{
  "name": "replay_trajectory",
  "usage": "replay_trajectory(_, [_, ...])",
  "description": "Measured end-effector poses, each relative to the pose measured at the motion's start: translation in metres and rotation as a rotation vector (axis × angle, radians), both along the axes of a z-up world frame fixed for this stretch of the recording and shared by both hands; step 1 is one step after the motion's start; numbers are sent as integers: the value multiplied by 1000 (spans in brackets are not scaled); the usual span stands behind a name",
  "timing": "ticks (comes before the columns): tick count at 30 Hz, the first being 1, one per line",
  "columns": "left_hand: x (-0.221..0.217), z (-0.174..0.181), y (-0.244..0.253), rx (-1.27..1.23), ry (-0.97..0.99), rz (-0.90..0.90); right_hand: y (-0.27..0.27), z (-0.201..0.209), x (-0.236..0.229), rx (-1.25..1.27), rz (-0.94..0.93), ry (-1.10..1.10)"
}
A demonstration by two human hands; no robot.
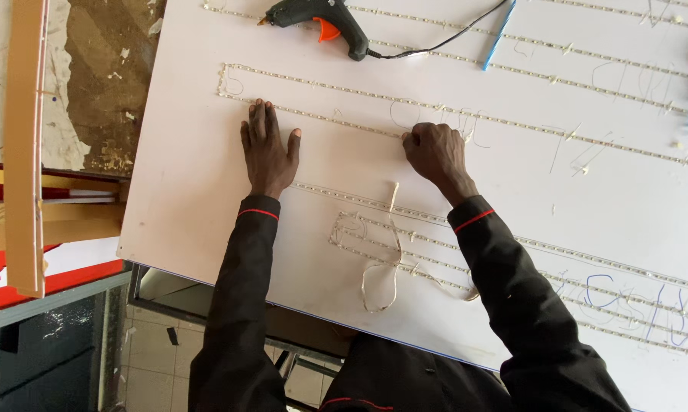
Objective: The person arranges and aligns LED light strips on a white board, following pre-drawn outlines. They use a hot glue gun to secure the strips in place and handle a roll of blue ribbon, cutting a piece with a utility knife.
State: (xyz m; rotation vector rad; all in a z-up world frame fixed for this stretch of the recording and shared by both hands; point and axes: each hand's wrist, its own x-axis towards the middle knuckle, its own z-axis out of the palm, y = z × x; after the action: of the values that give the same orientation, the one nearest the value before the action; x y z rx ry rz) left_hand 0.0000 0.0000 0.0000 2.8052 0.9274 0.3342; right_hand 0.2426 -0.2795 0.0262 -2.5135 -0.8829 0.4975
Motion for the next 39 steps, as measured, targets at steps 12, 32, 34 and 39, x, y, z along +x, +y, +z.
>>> replay_trajectory(12, [0,4,1,-44,37,11,6,-4,5,-33,12,18])
replay_trajectory(32, [66,15,-140,2,61,-253,10,2,12,-49,62,69])
replay_trajectory(34, [71,9,-148,40,37,-267,8,0,13,-28,56,72])
replay_trajectory(39, [62,8,-146,49,-146,-295,3,8,15,34,95,71])
